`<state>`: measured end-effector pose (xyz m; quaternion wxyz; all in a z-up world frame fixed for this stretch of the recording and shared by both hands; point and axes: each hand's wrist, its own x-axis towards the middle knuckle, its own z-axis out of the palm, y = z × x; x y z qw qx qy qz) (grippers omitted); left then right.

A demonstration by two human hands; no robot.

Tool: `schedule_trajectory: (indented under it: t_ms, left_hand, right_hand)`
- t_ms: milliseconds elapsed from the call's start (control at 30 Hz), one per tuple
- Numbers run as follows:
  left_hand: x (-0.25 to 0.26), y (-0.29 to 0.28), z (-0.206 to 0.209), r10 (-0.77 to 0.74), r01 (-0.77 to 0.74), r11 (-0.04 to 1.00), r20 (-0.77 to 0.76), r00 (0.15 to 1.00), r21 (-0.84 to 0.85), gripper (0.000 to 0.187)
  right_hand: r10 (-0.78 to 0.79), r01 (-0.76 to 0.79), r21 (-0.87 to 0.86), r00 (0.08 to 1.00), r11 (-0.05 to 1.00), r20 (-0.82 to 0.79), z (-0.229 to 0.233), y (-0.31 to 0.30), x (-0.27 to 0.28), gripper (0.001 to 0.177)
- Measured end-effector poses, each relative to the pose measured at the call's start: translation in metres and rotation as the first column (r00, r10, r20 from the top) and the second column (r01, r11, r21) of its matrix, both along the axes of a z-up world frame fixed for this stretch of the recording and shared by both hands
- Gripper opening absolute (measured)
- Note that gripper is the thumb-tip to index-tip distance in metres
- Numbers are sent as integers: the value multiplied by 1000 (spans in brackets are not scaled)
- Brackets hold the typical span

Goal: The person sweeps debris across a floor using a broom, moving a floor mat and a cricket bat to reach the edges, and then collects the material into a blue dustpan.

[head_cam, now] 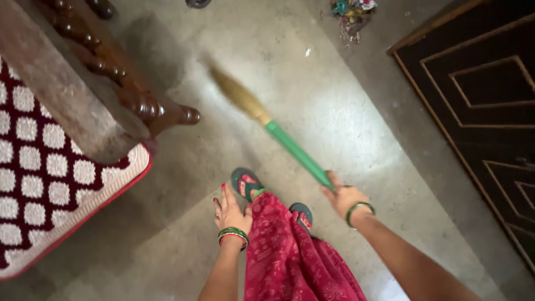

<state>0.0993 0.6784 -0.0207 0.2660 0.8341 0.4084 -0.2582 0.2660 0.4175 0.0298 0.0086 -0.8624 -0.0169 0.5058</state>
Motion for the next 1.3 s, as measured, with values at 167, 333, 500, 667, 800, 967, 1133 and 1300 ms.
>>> schedule_trajectory:
  t_ms: [167, 333, 500, 667, 800, 967, 1133, 1300]
  left_hand:
    - [32, 21, -8, -11, 9, 998, -35, 999, -57, 106]
    - [64, 52, -5, -9, 8, 993, -12, 1000, -116, 105]
    - [102, 83, 3, -4, 12, 986, 50, 999, -163, 103]
    - [148, 103, 8, -25, 43, 988, 120, 992, -151, 94]
    - [178, 113, 13, -45, 62, 987, 115, 992, -151, 100]
    - [200, 126, 7, 15, 6, 989, 140, 990, -145, 100]
    - [214, 133, -13, 94, -81, 990, 108, 990, -120, 102]
    - [248, 127, -31, 141, -140, 983, 2, 990, -118, 101]
  right_hand:
    - [50, -43, 113, 997, 993, -64, -28, 83, 25, 60]
    - [-108, 111, 126, 994, 986, -32, -80, 131, 53, 61]
    - [-327, 315, 164, 944, 935, 45, -94, 124, 68, 63]
    - [-317, 311, 70, 942, 948, 107, -38, 116, 71, 64]
    - [-31, 30, -24, 999, 999, -33, 3, 133, 113, 66]
    - [388, -386, 32, 918, 922, -85, -5, 218, 192, 64]
    - [370, -355, 180, 927, 918, -59, -30, 306, 252, 50]
    - [175, -149, 218, 979, 964, -106, -74, 318, 281, 46]
